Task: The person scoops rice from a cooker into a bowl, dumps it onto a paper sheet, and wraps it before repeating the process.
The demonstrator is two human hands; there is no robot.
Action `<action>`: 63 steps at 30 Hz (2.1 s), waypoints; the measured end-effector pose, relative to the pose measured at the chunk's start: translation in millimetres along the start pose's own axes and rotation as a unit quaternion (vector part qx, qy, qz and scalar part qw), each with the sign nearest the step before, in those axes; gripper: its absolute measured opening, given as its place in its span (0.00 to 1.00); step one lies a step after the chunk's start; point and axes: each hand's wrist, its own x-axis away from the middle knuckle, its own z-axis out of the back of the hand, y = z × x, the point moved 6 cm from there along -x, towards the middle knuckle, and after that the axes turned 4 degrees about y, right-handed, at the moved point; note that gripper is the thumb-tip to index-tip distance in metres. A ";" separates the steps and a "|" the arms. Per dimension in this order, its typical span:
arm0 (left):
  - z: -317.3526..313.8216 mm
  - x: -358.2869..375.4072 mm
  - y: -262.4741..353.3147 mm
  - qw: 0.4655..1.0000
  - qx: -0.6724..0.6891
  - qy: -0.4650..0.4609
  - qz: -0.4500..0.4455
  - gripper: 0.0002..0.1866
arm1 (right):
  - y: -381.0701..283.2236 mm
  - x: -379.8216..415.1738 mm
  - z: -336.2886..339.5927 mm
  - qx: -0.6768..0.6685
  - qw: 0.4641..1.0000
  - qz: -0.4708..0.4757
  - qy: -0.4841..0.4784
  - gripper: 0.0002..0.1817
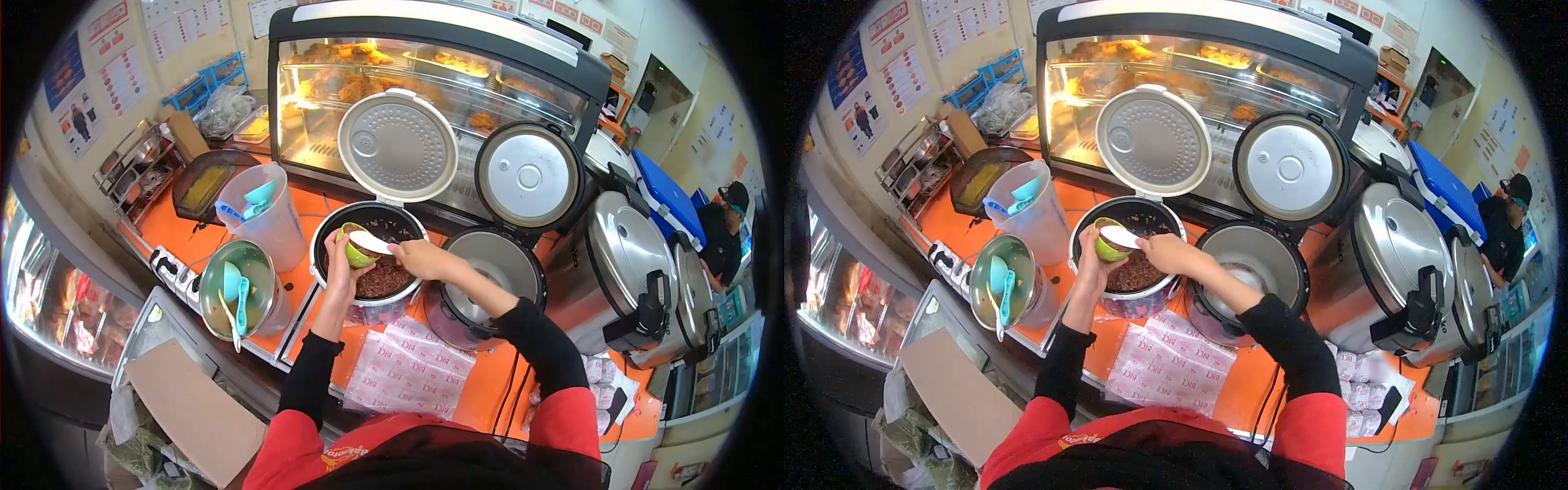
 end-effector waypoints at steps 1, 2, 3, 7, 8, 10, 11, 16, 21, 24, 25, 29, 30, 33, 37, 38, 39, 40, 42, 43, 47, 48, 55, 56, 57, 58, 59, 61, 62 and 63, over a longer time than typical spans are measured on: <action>-1.7 0.0 0.0 1.000 -0.012 0.007 -0.019 0.22 | -7.0 2.1 -2.7 0.018 1.000 0.002 0.016 0.30; -2.7 0.1 1.2 0.999 -0.024 0.014 -0.039 0.21 | -13.5 3.6 -4.5 0.036 0.999 0.004 0.033 0.30; -2.3 0.0 0.5 0.998 -0.035 0.032 -0.039 0.20 | -18.2 3.6 -5.2 0.056 0.997 0.008 0.050 0.30; 11.9 -11.1 -12.1 0.990 -0.067 0.077 -0.102 0.21 | -11.9 -10.1 -22.9 0.037 0.995 0.038 0.089 0.31; 19.2 -18.1 -18.5 0.985 -0.070 0.091 -0.127 0.21 | 3.5 -14.9 -29.2 -0.048 0.996 -0.027 0.073 0.31; 18.9 -12.0 -12.8 0.983 -0.053 0.118 -0.132 0.22 | 18.9 -19.2 -33.4 -0.211 0.965 -0.154 0.036 0.31; 12.8 -2.0 -5.1 0.985 -0.035 0.128 -0.112 0.22 | 32.9 -23.2 -42.2 -0.292 0.935 -0.200 0.001 0.31; 9.4 -3.3 -4.8 0.991 -0.032 0.112 -0.062 0.21 | -8.8 -1.5 -35.8 -0.015 0.998 -0.002 0.055 0.30; 5.0 -2.9 -8.4 0.996 -0.038 0.070 -0.033 0.21 | -31.6 14.1 -15.2 0.003 0.999 -0.043 -0.015 0.31; 6.7 -3.9 -13.8 0.996 -0.006 0.081 -0.027 0.21 | -11.0 -8.6 -29.6 0.095 0.992 0.078 0.005 0.31; 9.4 -2.3 -12.9 0.995 0.012 0.090 -0.034 0.21 | 0.1 -18.0 -24.9 0.053 0.996 0.069 0.017 0.32; 13.0 3.0 -1.9 0.987 0.085 0.106 -0.089 0.22 | 17.5 -40.5 -2.9 0.022 0.995 0.025 0.093 0.24; 13.3 6.0 2.6 0.984 0.099 0.109 -0.105 0.22 | 21.5 -43.7 -5.8 0.039 0.994 0.002 0.100 0.23; 7.6 21.8 12.2 0.971 0.165 0.103 -0.142 0.23 | 11.6 -28.6 -12.1 0.138 0.956 0.123 0.227 0.25; -7.7 60.0 9.1 0.957 0.196 0.093 -0.191 0.25 | -30.5 10.8 -60.1 -0.412 0.885 0.218 0.004 0.40; -9.9 68.5 0.3 0.956 0.197 0.087 -0.199 0.25 | -38.0 25.4 -68.3 -0.504 0.841 0.191 0.050 0.39; -19.9 88.2 0.3 0.961 0.157 0.105 -0.204 0.27 | -42.3 44.8 -70.1 -0.567 0.809 0.127 0.093 0.38; -22.8 101.9 -2.5 0.968 0.073 0.086 -0.224 0.27 | -32.9 54.9 -77.4 -0.600 0.786 0.104 0.104 0.38; -23.8 130.6 -13.0 0.961 -0.100 0.042 -0.254 0.26 | -14.7 75.6 -98.5 -0.668 0.732 0.052 0.123 0.39; -29.4 148.0 -10.8 0.970 -0.071 0.004 -0.232 0.27 | -8.2 90.7 -111.2 -0.709 0.696 0.037 0.108 0.40; 35.5 165.6 -68.0 0.973 -0.182 -0.023 -0.143 0.28 | 25.4 163.8 -123.7 -0.815 0.576 -0.022 0.062 0.46; 63.5 160.5 -102.3 0.949 -0.279 -0.102 -0.104 0.30 | 35.9 185.6 -135.7 -0.838 0.541 -0.042 0.058 0.45; 95.7 215.3 -184.6 0.594 -0.751 -0.257 -0.128 0.55 | 113.9 271.9 -229.0 -0.743 0.628 -0.205 0.104 0.40; 100.8 217.7 -192.3 0.610 -0.744 -0.240 -0.132 0.58 | 116.1 266.1 -226.7 -0.651 0.720 -0.207 0.123 0.40; 101.5 221.2 -195.2 0.613 -0.743 -0.232 -0.133 0.58 | 110.7 251.6 -211.9 -0.472 0.849 -0.145 0.190 0.43; 100.0 224.9 -196.3 0.612 -0.744 -0.235 -0.126 0.59 | 100.1 239.9 -207.0 -0.324 0.918 -0.112 0.199 0.43; 98.6 228.6 -197.1 0.612 -0.745 -0.238 -0.119 0.59 | 87.2 229.9 -203.7 -0.166 0.962 -0.075 0.203 0.43; 99.8 233.7 -198.9 0.615 -0.744 -0.238 -0.108 0.60 | 74.9 217.8 -217.7 0.006 0.981 -0.066 0.181 0.44; 100.2 233.1 -198.7 0.618 -0.743 -0.232 -0.111 0.60 | 77.7 214.7 -220.4 0.007 0.985 -0.064 0.160 0.43; 99.2 232.7 -198.1 0.620 -0.742 -0.227 -0.113 0.59 | 82.0 210.0 -220.4 0.007 0.988 -0.064 0.138 0.43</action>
